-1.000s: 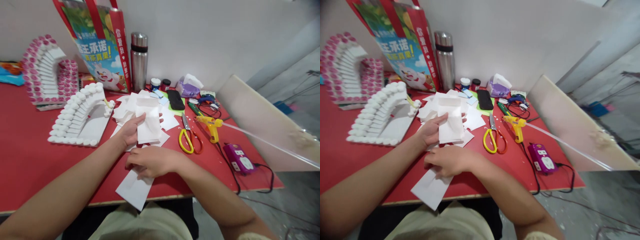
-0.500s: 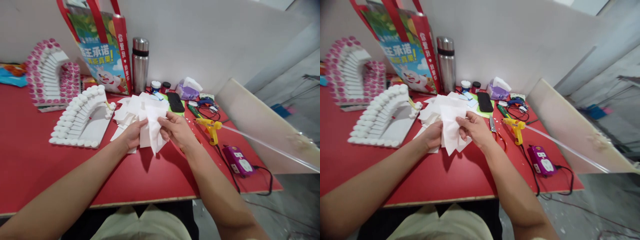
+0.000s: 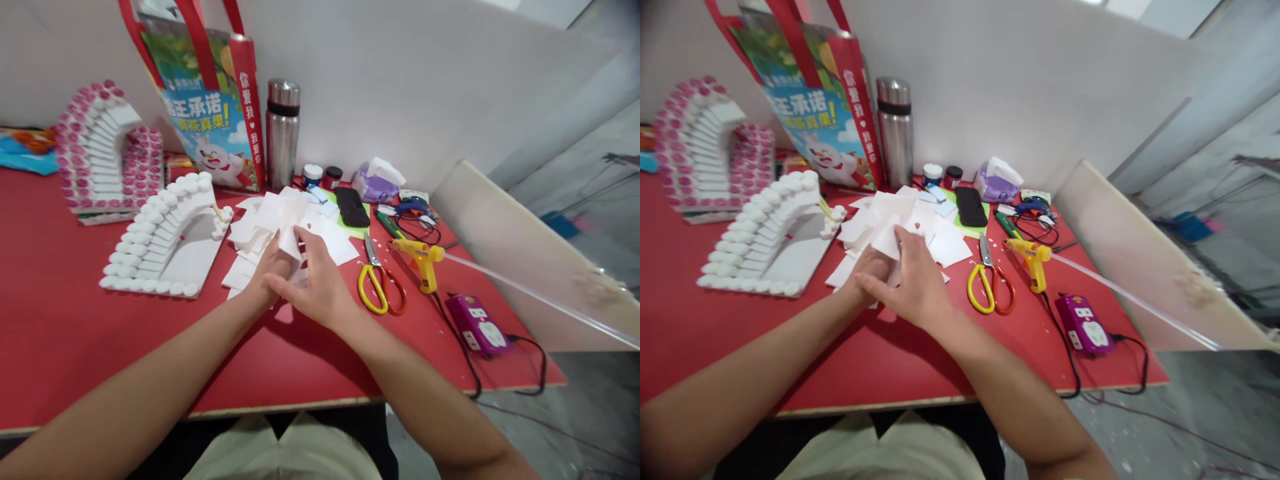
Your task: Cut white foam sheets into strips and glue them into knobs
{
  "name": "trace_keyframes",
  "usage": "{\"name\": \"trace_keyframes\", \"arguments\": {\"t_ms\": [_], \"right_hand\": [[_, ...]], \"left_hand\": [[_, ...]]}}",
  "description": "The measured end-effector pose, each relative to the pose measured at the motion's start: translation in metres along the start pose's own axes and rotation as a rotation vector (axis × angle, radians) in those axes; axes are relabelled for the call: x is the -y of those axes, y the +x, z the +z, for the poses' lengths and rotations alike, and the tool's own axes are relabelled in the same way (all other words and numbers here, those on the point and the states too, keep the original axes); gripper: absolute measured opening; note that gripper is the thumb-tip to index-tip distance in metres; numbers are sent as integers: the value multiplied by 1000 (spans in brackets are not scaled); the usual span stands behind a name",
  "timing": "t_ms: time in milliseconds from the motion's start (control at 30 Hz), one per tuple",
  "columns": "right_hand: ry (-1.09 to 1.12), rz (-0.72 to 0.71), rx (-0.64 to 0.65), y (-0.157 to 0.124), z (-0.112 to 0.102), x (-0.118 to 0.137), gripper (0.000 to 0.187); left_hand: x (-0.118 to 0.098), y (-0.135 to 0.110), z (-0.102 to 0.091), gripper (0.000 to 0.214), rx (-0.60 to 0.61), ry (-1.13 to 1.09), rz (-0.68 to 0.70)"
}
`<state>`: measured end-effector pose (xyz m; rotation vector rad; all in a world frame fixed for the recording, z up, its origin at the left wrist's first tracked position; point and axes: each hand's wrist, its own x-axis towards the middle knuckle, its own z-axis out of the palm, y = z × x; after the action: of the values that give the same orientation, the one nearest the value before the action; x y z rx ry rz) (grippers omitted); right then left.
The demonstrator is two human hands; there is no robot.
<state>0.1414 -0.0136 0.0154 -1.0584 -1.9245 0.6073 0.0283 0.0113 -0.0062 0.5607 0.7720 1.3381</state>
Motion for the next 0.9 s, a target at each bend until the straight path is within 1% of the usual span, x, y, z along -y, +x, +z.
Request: {"name": "trace_keyframes", "arguments": {"t_ms": [67, 100, 133, 200, 267, 300, 367, 433, 500, 533, 633, 733, 900], "right_hand": [[52, 14, -65, 0, 1, -1, 55], [89, 62, -106, 2, -1, -3, 44], [129, 130, -145, 4, -5, -7, 37], [241, 287, -216, 12, -18, -16, 35], [462, 369, -261, 20, -35, -24, 35], [588, 393, -248, 23, -43, -27, 35], [787, 434, -147, 27, -55, -29, 40], [891, 473, -20, 28, -59, -28, 41], [909, 502, 50, 26, -55, -28, 41], [892, 510, 55, 25, -51, -28, 41], [809, 512, 13, 24, -39, -33, 45], [752, 522, -34, 24, -33, -36, 50], [704, 530, -103, 25, -32, -37, 47]], "left_hand": [[2, -4, -2, 32, -12, 88, 68], [2, -6, -2, 32, -12, 135, 99], [2, -6, -2, 31, -6, 165, 110], [0, -6, -1, 30, 0, 147, 73], [-3, -3, 0, 30, 17, 46, -44], [-4, -1, 0, 30, 35, -4, -123], [-6, 1, -1, 29, 87, -76, -290], [-6, 2, -2, 29, 138, -112, -436], [-5, 2, -2, 29, 185, -128, -514], [-5, 1, -3, 29, 216, -136, -530], [-3, 1, -3, 31, 294, -182, -531], [-1, 3, -4, 34, 298, -210, -505], [-2, 4, -3, 43, 276, -223, -489]]}}
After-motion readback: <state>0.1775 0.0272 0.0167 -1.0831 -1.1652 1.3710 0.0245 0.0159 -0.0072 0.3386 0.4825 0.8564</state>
